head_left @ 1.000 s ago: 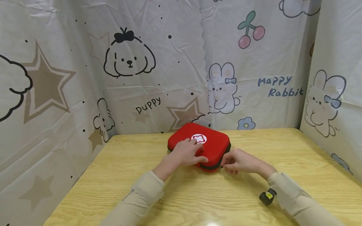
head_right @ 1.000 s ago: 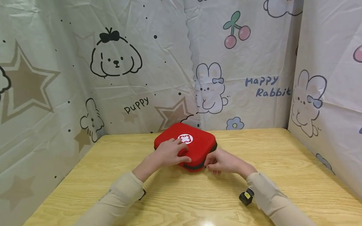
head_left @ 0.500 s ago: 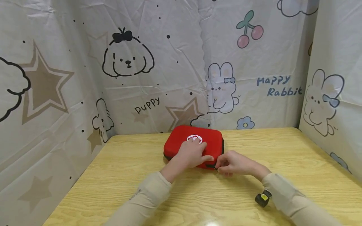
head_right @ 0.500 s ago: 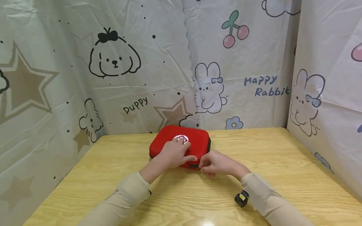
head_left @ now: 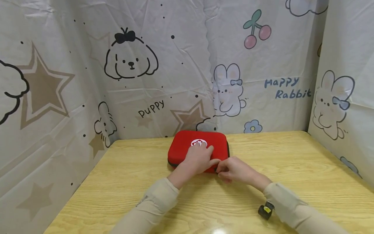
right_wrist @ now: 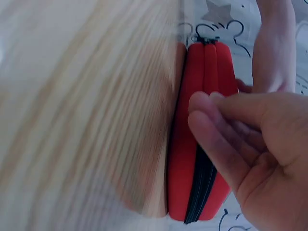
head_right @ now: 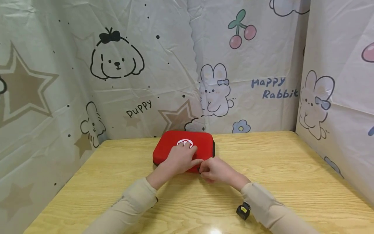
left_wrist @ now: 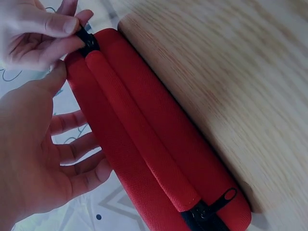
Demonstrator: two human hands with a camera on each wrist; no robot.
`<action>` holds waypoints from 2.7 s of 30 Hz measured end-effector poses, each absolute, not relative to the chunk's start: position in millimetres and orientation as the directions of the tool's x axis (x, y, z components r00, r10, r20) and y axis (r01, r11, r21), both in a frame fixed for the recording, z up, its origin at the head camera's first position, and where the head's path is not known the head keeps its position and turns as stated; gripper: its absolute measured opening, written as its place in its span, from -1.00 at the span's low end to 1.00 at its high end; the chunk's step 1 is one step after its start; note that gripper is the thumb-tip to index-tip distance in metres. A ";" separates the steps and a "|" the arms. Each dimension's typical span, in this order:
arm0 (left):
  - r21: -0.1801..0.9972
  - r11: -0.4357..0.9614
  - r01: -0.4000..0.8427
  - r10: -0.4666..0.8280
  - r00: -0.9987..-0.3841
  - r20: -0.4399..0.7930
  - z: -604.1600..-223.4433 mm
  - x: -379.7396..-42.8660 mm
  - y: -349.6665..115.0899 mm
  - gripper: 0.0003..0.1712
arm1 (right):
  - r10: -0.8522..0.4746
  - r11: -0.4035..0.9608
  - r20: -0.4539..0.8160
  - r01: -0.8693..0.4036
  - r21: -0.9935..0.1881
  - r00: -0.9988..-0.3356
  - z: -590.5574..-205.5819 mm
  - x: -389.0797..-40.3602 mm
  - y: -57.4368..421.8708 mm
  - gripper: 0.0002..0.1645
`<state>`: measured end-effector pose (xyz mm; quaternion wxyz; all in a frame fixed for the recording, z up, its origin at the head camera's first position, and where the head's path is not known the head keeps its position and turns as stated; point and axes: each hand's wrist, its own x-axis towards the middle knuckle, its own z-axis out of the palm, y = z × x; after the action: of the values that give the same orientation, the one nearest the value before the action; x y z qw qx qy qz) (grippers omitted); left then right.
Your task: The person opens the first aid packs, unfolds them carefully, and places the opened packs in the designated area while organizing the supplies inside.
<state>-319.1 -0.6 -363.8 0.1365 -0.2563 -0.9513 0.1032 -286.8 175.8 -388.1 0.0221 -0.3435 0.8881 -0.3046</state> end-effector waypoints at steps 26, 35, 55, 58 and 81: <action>-0.329 0.785 0.525 0.597 -0.783 0.174 -365.0 -320.3 -9.1 -0.23 | -0.398 0.704 0.334 -0.518 -0.485 -0.854 -364.1 -356.3 203.0 -0.70; -0.318 0.783 0.534 0.600 -0.784 0.162 -365.0 -322.4 -9.6 -0.21 | -0.419 0.723 0.234 -0.478 -0.498 -0.877 -371.6 -393.4 198.3 -0.43; -0.111 0.778 0.618 0.626 -0.750 0.213 -370.5 -333.0 -36.5 -0.27 | -0.395 0.707 0.174 -0.419 -0.570 -0.902 -375.0 -385.4 213.7 -0.42; -0.085 0.766 0.638 0.639 -0.739 0.214 -370.7 -336.5 -43.4 -0.28 | -0.396 0.715 0.176 -0.423 -0.556 -0.901 -373.3 -381.7 215.7 -0.43; 0.020 0.726 0.687 0.664 -0.709 0.235 -363.8 -344.3 -89.0 -0.45 | -0.411 0.791 0.219 -0.466 -0.395 -0.885 -368.4 -346.4 213.7 -0.58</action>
<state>-344.3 -89.0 -363.8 0.1061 -0.3661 -0.9230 -0.0531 -346.4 213.7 -368.4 -0.0610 -0.2323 0.9445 -0.2243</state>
